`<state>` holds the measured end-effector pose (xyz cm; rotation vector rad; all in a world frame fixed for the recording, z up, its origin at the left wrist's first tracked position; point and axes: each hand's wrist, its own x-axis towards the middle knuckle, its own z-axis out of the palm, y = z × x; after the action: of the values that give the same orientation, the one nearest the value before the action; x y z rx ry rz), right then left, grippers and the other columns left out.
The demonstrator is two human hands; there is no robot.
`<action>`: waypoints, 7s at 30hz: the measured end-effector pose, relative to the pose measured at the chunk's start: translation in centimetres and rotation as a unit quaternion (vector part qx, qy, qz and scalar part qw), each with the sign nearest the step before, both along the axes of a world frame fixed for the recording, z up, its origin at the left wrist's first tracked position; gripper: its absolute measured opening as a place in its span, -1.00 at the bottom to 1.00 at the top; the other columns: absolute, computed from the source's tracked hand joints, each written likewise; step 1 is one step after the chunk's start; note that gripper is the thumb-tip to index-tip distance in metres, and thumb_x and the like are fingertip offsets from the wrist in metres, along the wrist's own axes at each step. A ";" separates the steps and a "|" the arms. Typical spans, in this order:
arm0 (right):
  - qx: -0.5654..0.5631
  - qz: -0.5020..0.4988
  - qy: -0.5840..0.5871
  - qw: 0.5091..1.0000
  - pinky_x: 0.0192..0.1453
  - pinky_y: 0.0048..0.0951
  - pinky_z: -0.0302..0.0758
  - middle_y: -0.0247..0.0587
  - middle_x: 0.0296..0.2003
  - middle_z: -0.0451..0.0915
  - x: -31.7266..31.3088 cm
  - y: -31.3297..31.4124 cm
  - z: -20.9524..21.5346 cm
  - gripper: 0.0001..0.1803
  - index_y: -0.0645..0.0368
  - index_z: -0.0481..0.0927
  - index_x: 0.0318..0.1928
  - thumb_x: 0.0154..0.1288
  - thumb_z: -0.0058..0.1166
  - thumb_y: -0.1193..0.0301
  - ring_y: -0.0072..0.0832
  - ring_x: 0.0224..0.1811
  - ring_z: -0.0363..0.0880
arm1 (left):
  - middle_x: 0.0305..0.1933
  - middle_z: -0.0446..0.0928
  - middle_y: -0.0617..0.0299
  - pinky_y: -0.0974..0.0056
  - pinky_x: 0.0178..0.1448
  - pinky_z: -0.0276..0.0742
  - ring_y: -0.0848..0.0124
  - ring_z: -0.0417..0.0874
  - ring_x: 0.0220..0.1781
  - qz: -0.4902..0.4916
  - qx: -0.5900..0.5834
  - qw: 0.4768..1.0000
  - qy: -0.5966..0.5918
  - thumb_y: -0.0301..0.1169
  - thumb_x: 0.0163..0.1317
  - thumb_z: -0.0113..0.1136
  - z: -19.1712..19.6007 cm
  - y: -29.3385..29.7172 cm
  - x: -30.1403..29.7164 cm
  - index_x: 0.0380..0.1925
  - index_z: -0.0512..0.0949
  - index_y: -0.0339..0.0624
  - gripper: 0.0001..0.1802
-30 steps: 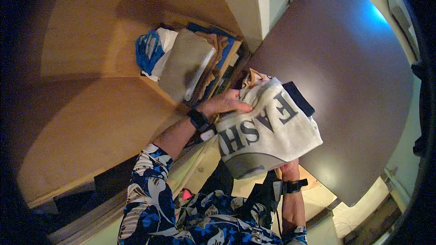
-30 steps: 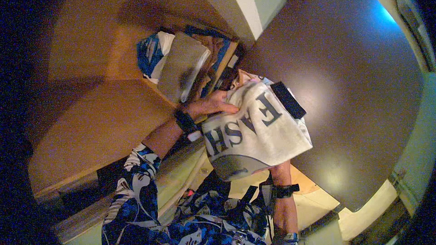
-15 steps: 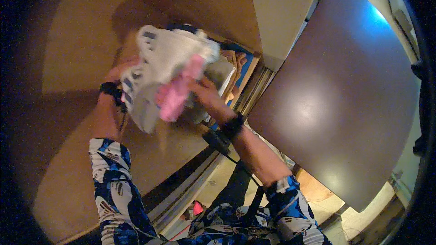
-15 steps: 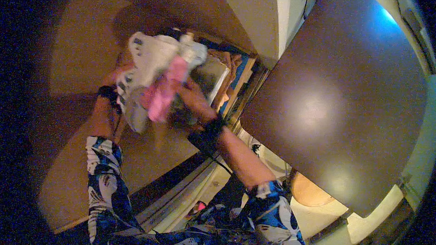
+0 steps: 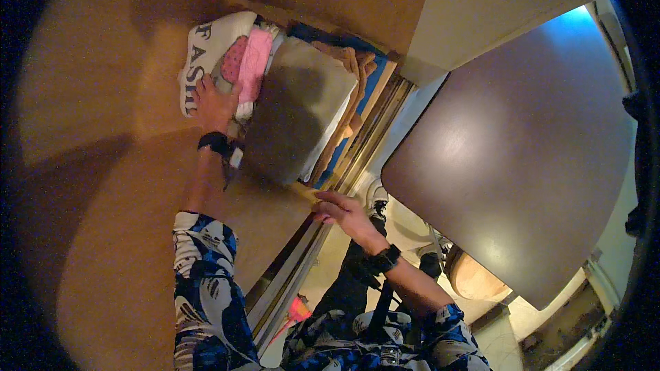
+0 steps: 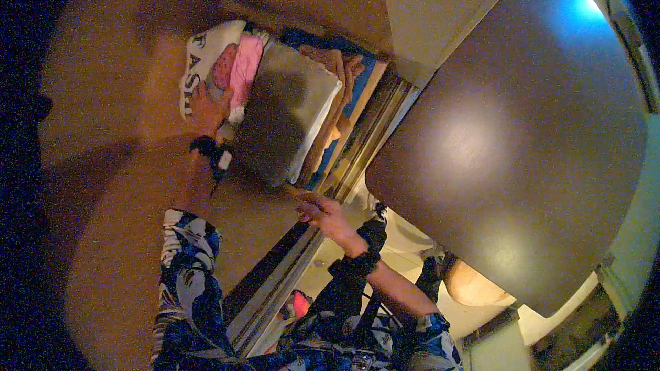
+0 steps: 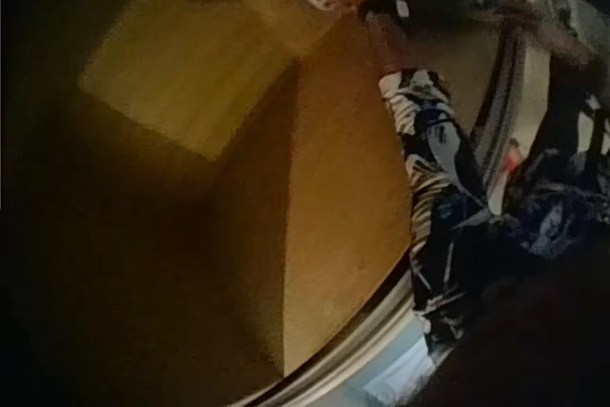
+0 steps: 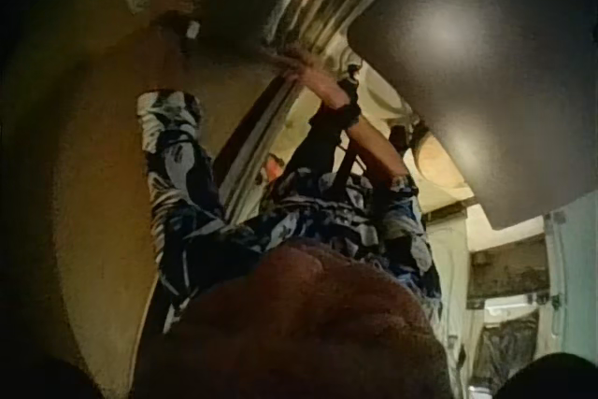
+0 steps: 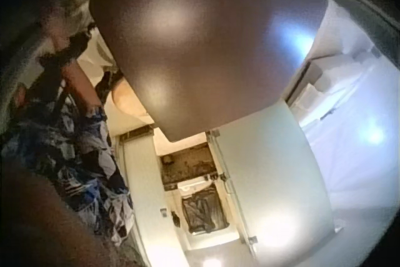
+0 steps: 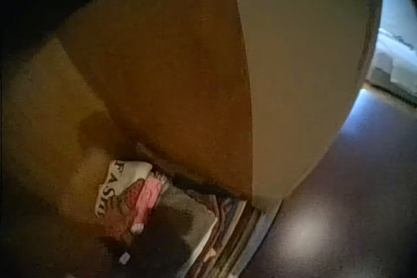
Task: The person removes a blue raincoat from a hanger in the bathroom and places it on the toilet tank. Then, in the adjacent room, the person folds a black sleeveless top and a beige t-shirt on a table and places them into a wooden drawer.
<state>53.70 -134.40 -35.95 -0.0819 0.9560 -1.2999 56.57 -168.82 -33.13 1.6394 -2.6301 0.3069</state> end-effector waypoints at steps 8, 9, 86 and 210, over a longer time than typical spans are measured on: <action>0.080 -0.045 0.027 0.995 -0.16 -0.57 0.47 -0.28 -0.26 0.59 1.7 5.5 -2.8 -0.67 0.28 0.41 0.07 0.38 -0.13 0.37 -0.56 -0.28 0.57 | 0.34 0.12 0.04 -0.33 0.18 0.15 -0.04 0.09 0.37 -0.163 -0.054 0.984 -0.051 -0.08 -0.02 0.27 0.5 2.3 -6.0 0.25 0.13 0.02 -0.16; 0.079 -0.053 0.026 0.995 -0.17 -0.57 0.47 -0.28 -0.26 0.59 1.6 6.0 -3.0 -0.67 0.29 0.41 0.06 0.38 -0.13 0.37 -0.56 -0.28 0.57 | 0.34 0.12 0.03 -0.36 0.18 0.11 -0.04 0.07 0.37 -0.146 -0.054 0.987 -0.045 -0.12 -0.07 0.31 -0.2 2.2 -6.6 0.25 0.14 0.01 -0.14; 0.317 -0.001 0.684 0.657 0.37 -0.03 0.02 -0.02 0.37 -0.01 -5.6 25.5 1.5 -0.42 0.16 0.42 0.13 -0.01 0.15 0.49 -0.11 0.43 -0.09 | 0.07 0.43 0.01 0.17 0.11 0.34 0.18 0.46 0.00 0.121 0.336 0.832 0.424 -0.05 0.26 -0.12 0.6 6.2 0.9 0.04 0.39 -0.38 -0.41; 0.074 -0.352 0.826 0.433 -0.36 -0.53 0.40 -0.25 -0.55 0.55 -20.4 41.8 27.2 -0.79 0.24 0.58 -0.24 0.19 0.07 0.36 -0.61 -0.48 0.42 | -0.55 0.34 0.44 0.48 -0.41 0.20 0.61 0.28 -0.49 -0.670 0.273 0.602 0.337 -0.15 0.16 0.22 24.3 41.8 -21.5 -0.40 0.47 -0.23 -0.66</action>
<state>33.26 -92.56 -8.74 -1.1165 3.0750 -1.6417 35.10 -127.06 -8.83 -0.5889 -2.4505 -0.9927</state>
